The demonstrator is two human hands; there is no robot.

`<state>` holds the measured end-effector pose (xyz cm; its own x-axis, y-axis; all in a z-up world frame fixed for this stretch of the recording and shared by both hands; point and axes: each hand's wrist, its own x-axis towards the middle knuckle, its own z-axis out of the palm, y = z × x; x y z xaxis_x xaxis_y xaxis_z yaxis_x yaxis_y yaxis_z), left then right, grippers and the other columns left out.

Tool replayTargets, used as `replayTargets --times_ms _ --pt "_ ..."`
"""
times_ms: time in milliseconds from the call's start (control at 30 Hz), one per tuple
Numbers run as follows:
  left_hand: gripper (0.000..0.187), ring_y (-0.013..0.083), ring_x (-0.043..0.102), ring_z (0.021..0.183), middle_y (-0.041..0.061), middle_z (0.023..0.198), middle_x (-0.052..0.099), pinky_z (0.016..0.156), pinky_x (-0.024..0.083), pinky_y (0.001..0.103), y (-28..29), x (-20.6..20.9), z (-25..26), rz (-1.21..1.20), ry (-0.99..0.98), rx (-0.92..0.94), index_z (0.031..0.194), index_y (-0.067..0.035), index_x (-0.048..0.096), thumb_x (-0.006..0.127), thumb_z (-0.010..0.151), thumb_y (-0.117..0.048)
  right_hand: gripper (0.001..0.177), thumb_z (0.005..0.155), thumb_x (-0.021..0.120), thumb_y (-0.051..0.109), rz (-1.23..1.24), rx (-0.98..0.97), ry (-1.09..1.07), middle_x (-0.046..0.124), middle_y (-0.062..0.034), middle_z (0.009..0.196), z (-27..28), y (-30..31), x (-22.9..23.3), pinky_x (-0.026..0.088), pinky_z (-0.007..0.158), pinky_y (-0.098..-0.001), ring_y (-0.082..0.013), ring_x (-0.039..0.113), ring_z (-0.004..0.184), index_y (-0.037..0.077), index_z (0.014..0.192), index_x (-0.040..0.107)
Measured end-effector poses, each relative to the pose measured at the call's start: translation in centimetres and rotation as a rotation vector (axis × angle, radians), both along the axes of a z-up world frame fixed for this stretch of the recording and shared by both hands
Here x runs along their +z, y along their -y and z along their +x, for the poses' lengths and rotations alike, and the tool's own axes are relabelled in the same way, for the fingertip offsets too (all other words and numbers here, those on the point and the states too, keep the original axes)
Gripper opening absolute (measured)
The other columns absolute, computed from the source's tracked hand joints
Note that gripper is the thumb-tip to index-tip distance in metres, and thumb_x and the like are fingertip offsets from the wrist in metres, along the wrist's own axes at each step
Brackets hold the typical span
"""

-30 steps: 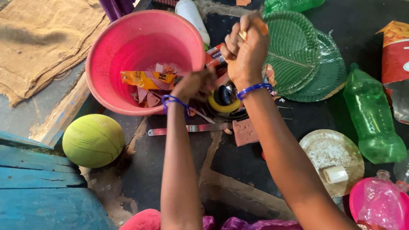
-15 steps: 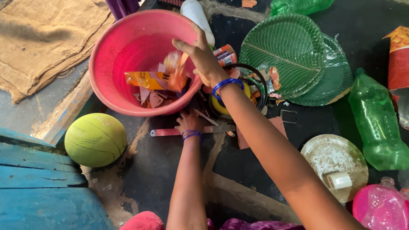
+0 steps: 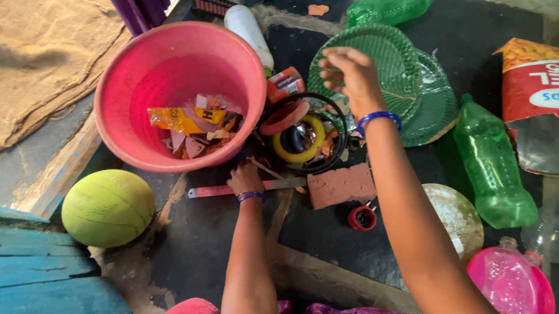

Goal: The person sorts through a pile of mixed waste on the floor, picking up various items like plastic bottles, food wrappers, and debris. They place selected items into a pink plastic bucket while leaving other items on the floor.

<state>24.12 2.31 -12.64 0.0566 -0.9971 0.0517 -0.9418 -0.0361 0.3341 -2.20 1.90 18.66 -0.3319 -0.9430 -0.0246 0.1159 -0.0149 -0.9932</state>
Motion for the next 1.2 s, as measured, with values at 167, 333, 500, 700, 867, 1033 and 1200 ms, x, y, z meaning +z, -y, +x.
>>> replayTargets --times_ms 167,333,500,700,867,1033,1200 --pt "0.011 0.0293 0.069 0.102 0.004 0.094 0.075 0.077 0.053 0.054 -0.6 3.6 -1.1 -0.019 0.048 0.070 0.091 -0.023 0.073 0.067 0.091 -0.031 0.013 0.094 0.066 0.014 0.085 -0.176 -0.389 0.075 -0.0064 0.087 -7.1 0.0 -9.5 0.056 0.060 -0.0335 -0.0135 0.070 0.071 0.005 0.099 0.074" --pt "0.020 0.0379 0.068 0.086 0.016 0.094 0.071 0.067 0.054 0.052 -0.4 6.2 -3.0 -0.383 -0.280 -0.071 0.090 -0.005 0.071 0.068 0.075 -0.018 0.015 0.081 0.075 0.026 0.428 0.232 -1.047 0.078 -0.0117 0.088 -6.1 -1.0 -20.9 0.060 0.074 -0.0434 -0.0292 0.075 0.079 0.015 0.089 0.082" --pt "0.013 0.0294 0.068 0.069 0.015 0.078 0.070 0.063 0.053 0.041 2.5 4.0 -6.8 -0.264 -0.845 -0.129 0.080 -0.002 0.072 0.065 0.086 -0.010 0.076 0.067 0.091 0.042 0.544 0.084 -1.173 0.075 -0.0173 0.094 0.3 -3.6 -22.4 0.059 0.071 -0.0485 -0.0361 0.073 0.085 -0.003 0.119 0.057" --pt "0.019 0.0126 0.062 0.049 0.007 0.061 0.065 0.052 0.050 0.030 3.3 5.5 -9.0 0.138 -1.178 -0.181 0.075 -0.004 0.070 0.056 0.089 -0.007 0.037 0.084 0.074 0.038 0.564 0.050 -1.206 0.076 -0.0188 0.094 -0.1 -3.5 -23.8 0.060 0.076 -0.0505 -0.0377 0.074 0.087 0.005 0.101 0.073" --pt "0.036 0.0137 0.054 0.055 0.004 0.063 0.061 0.053 0.040 0.033 2.7 5.1 -11.2 0.149 -1.478 -0.102 0.067 0.000 0.061 0.057 0.096 -0.021 0.032 0.086 0.065 0.039 0.408 -0.003 -1.145 0.074 -0.0207 0.088 -1.1 -5.0 -24.7 0.057 0.075 -0.0542 -0.0429 0.071 0.082 0.011 0.089 0.080" --pt "0.036 0.0284 0.066 0.067 0.013 0.069 0.067 0.068 0.050 0.043 2.1 6.0 -11.7 0.025 -0.997 -0.134 0.072 -0.002 0.067 0.071 0.089 -0.034 0.028 0.086 0.068 0.029 0.235 -0.207 -0.551 0.071 -0.0211 0.076 -3.6 -3.4 -23.5 0.054 0.066 -0.0480 -0.0333 0.068 0.068 0.002 0.081 0.074" --pt "0.022 0.0386 0.070 0.083 0.018 0.085 0.074 0.074 0.053 0.050 0.6 6.0 -13.1 -0.117 -0.703 -0.372 0.099 -0.011 0.069 0.074 0.086 -0.027 0.015 0.087 0.065 0.006 0.058 -0.309 0.210 0.066 -0.0099 0.075 -7.3 -2.7 -18.6 0.054 0.052 -0.0340 -0.0178 0.063 0.061 0.008 0.078 0.054"
